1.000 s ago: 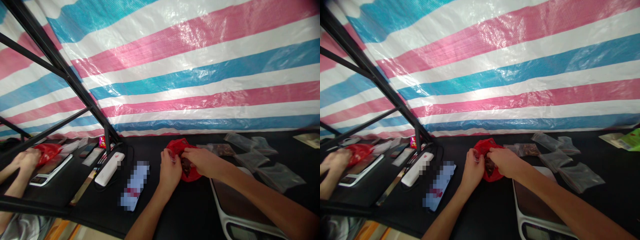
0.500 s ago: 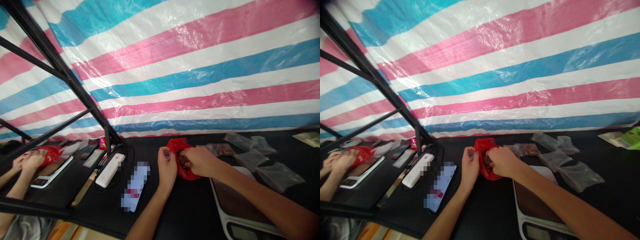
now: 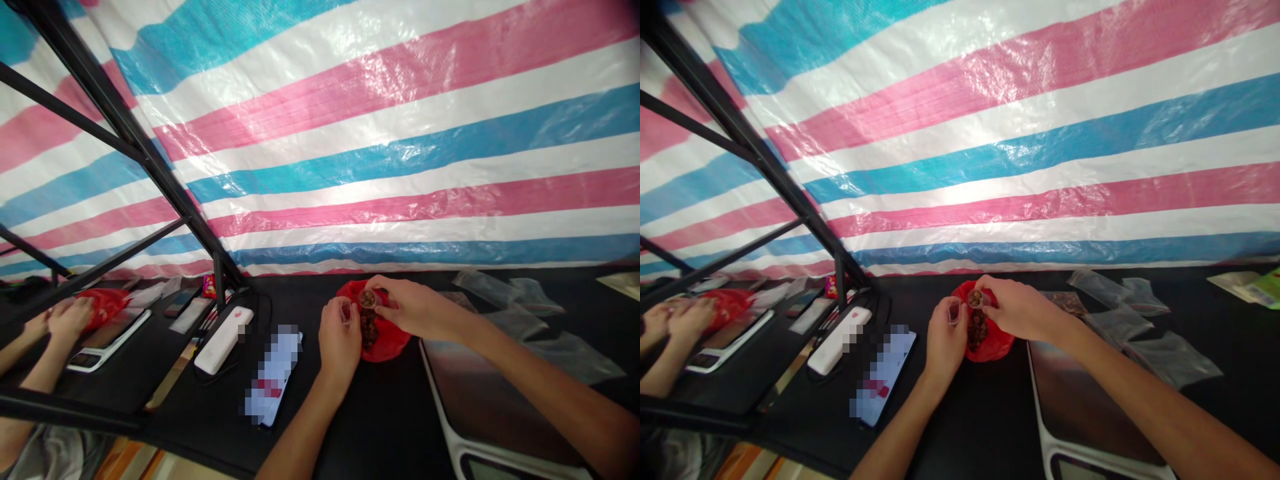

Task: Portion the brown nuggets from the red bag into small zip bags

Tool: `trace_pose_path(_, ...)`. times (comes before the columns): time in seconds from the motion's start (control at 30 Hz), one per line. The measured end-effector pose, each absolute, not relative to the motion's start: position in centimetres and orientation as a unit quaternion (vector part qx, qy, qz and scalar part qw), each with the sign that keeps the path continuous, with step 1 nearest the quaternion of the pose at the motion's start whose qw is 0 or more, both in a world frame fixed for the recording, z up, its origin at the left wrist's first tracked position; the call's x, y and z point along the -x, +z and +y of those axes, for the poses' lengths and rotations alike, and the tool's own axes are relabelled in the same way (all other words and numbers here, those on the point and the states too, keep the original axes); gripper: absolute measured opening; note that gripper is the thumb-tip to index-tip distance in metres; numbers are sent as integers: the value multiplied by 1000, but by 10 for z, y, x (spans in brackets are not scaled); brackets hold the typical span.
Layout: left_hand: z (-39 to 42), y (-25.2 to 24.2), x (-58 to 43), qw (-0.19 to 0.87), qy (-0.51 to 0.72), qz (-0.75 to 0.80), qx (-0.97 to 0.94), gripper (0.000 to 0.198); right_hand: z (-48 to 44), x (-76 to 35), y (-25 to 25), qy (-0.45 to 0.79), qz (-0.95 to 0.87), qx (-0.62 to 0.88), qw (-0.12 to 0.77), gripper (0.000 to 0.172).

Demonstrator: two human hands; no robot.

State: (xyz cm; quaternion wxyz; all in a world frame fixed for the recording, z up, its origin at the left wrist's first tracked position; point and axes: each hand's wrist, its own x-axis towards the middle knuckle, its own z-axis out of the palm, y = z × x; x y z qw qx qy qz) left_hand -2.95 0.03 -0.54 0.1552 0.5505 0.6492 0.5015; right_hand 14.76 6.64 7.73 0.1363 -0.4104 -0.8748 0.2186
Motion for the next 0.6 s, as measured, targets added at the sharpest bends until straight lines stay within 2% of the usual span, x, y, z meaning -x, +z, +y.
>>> trace_pose_path(0.1,-3,-7,28,136,474,660,-567,4,57,-142,80,217,-888,380,145,24)
trace_pose_path(0.17,-5,-7,27,144,473,658,-567,10,52,-138,78,209,-903,342,158,23)
trace_pose_path(0.3,-5,-6,27,162,489,649,-559,18,46,-132,72,169,-928,264,200,42)
trace_pose_path(0.43,-4,-6,25,174,509,637,-551,13,46,-129,71,125,-941,213,233,56)
trace_pose_path(0.6,-1,-7,24,163,519,639,-544,7,51,-132,76,89,-937,234,242,46)
